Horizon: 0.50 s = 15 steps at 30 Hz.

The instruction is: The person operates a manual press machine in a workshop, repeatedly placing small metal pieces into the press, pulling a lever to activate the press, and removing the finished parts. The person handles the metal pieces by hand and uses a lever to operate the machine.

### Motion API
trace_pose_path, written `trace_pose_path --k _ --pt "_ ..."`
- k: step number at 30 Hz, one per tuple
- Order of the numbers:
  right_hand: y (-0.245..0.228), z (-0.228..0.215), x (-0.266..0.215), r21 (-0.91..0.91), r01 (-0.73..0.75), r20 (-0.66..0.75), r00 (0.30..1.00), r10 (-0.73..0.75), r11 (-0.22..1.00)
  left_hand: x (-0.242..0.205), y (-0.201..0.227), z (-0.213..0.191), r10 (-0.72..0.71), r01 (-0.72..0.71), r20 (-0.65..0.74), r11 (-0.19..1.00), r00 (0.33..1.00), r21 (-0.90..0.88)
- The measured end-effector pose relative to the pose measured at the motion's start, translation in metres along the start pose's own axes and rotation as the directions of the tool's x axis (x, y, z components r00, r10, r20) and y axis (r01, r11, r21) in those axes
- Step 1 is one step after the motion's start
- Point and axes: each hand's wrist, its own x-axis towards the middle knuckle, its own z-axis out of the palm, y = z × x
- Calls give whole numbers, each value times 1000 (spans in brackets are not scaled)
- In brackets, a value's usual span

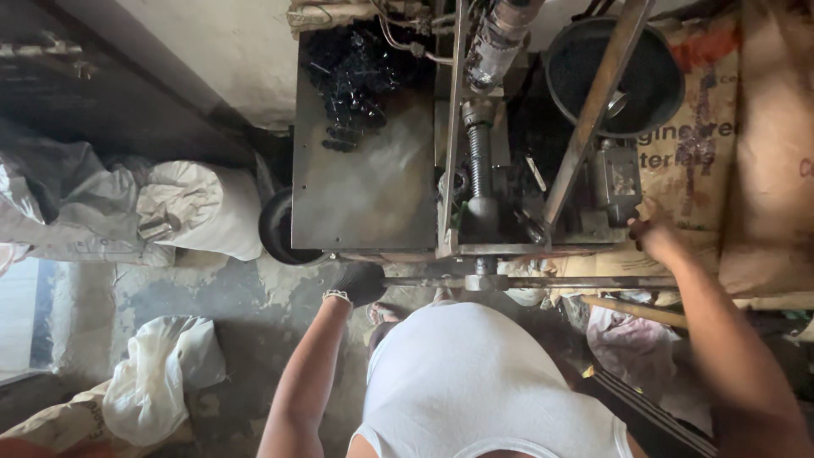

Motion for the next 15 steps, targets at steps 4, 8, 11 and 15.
trace_pose_path --k 4,8,11,15 --pt "-50 -22 7 -616 12 -67 995 -68 787 -2 0 -9 13 -13 14 1000 1000 6" --pt "-128 -19 50 -344 231 -167 939 -302 910 -6 8 -9 -85 84 38 996 996 12" --pt "-181 27 95 64 477 -190 868 -458 877 -5 10 -14 -91 88 22 992 996 92" --pt "-233 92 164 313 566 -221 824 -521 763 -7 17 -16 -134 132 25 990 991 57"
